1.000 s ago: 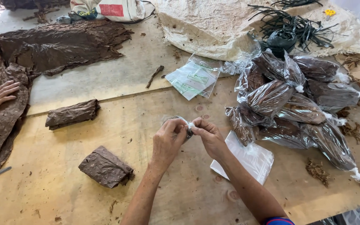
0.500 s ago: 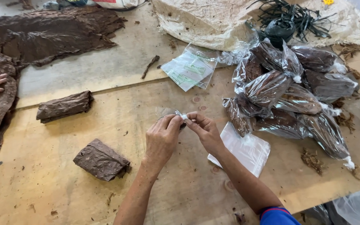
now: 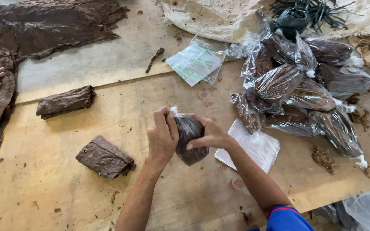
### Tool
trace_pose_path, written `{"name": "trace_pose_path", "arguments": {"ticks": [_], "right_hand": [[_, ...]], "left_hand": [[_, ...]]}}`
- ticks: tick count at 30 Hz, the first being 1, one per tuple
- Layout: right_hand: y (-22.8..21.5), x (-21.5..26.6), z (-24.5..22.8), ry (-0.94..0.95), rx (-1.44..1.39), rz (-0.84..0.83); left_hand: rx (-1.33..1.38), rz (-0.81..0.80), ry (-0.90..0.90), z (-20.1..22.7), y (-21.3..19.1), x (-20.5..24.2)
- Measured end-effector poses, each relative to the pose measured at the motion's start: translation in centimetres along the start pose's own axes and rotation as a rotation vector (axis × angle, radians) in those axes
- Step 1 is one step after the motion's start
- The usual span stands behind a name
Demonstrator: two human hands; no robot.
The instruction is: The person places rectangular dark brown material blocks into clear plastic bags and ties the bags closed. The person repeats this process for several blocks, stacking the finished packages on the table.
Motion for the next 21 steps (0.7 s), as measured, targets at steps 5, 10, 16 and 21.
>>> {"name": "trace_pose_path", "arguments": {"ticks": [5,10,16,21], "right_hand": [[1.4,0.5,1.7,0.041,-0.191,-0.002],[0.4,0.6,1.9,0.039,-0.123,0.094],[-5.8,1.5,-1.0,0.664,-0.111,0.236],[-21.0,2.0,-6.4,0.74,0.173,0.878]], "left_hand": [[0.032,0.016,-0.098,-1.7,0.4,0.5],[0.194,-0.183,-0.196,-1.1,-1.3,-1.7],[0.084,-0.498,-0.352,0.1,-5.4,-3.8],[-0.021,-0.33,-0.271,4.0,-11.0,-4.6]]}}
Point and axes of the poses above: each hand's wrist, its own x-axis away from the middle knuckle, its own y-axis out of the palm, z = x × y, the point moved 6 cm from there along -x, towards the middle knuckle, and after that the axes turned 3 degrees about -z, right-handed, at the moved point
